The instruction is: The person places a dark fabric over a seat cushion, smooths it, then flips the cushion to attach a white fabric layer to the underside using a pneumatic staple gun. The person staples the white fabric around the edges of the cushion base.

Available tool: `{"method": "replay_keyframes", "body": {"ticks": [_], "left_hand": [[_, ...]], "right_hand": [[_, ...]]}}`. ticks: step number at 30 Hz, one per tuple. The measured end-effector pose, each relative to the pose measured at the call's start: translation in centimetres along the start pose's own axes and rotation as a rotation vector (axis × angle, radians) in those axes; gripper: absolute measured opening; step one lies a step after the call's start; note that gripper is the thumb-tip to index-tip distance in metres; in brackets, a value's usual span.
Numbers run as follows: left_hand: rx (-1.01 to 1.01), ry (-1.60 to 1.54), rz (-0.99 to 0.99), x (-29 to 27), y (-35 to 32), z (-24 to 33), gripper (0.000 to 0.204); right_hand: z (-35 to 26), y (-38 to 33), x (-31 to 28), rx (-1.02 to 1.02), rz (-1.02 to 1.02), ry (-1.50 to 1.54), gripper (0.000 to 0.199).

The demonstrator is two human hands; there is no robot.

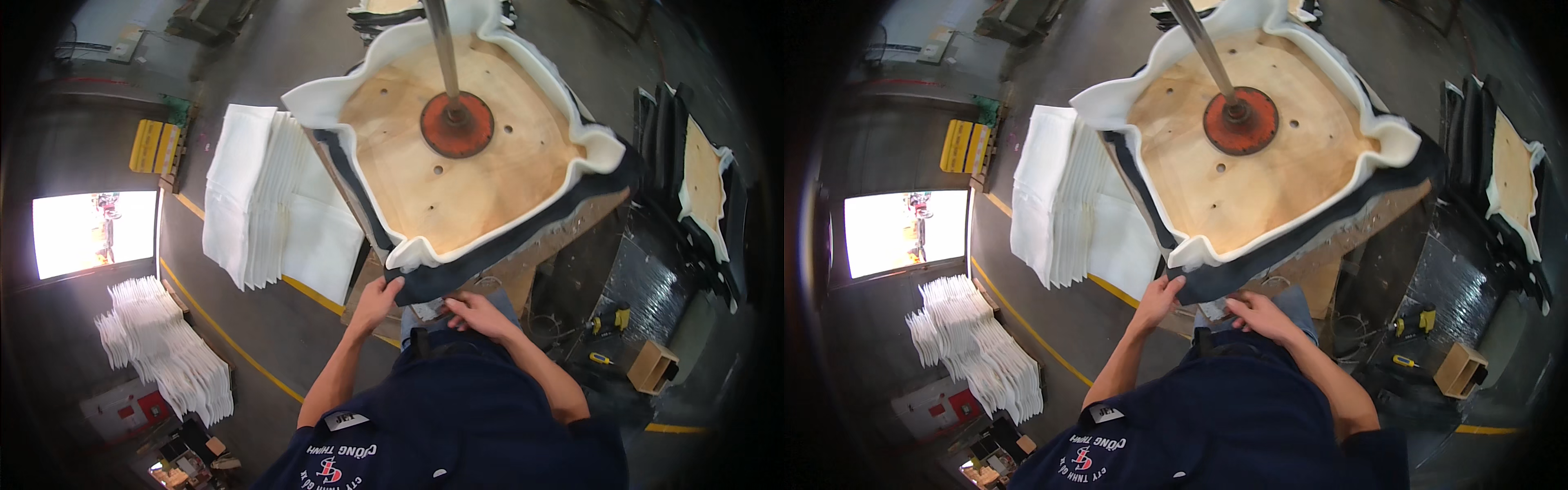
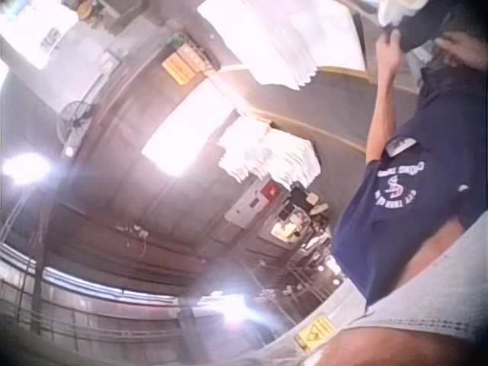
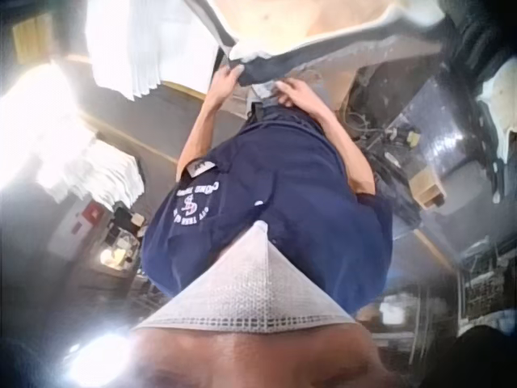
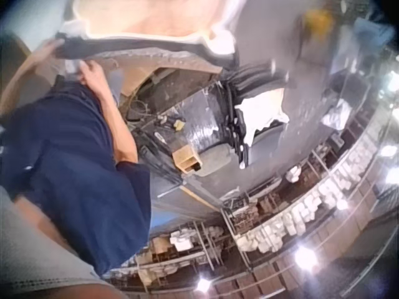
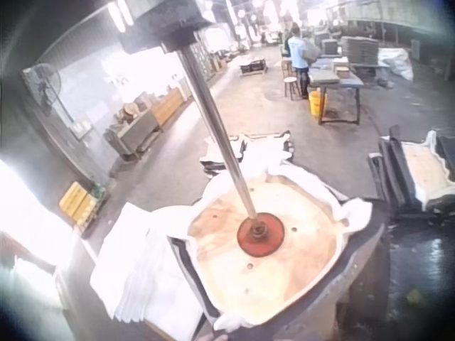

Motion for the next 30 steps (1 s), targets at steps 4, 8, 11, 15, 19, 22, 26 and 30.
{"method": "replay_keyframes", "body": {"ticks": [4, 8, 11, 15, 19, 22, 26, 30], "left_hand": [[-0.095, -0.293, -0.192, 4.8, 1.2, -3.5, 0.036], [-0.161, -0.395, -0.322, 8.9, 0.2, -2.9, 0.027], [-0.218, -0.369, -0.453, 10.3, 0.1, -2.6, 0.029], [-0.251, -0.32, -0.542, 11.5, 0.6, -0.2, 0.037], [-0.022, -0.018, -0.319, 11.7, 1.1, -0.1, 0.041], [0.197, 0.002, -0.175, 11.8, 1.4, -0.8, 0.049], [0.335, -0.004, -0.031, 12.4, 0.1, -2.2, 0.053], [0.274, -0.054, 0.043, 13.8, -0.2, -3.1, 0.064]], "right_hand": [[-0.8, 0.2, 0.5, 0.163, -0.015, 0.151, 0.045], [0.5, -0.5, 0.0, 0.193, 0.242, 0.535, 0.048], [0.2, -1.6, -0.8, 0.138, 0.305, 0.424, 0.049], [0.3, -1.9, -0.4, -0.024, 0.242, 0.274, 0.056], [-1.0, -2.4, -0.3, 0.027, 0.224, 0.205, 0.05], [0.2, -2.1, -1.0, -0.099, 0.214, 0.302, 0.045], [0.5, -3.7, -1.5, -0.29, 0.223, 0.307, 0.037], [1.1, -4.5, -2.2, -0.288, 0.244, 0.188, 0.043]]}}
Point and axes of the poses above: each hand's wrist, its own y-axis towards the middle knuckle, its own x-axis out of the palm, z = x × y, the point moved 4 cm from there along y, towards the middle knuckle
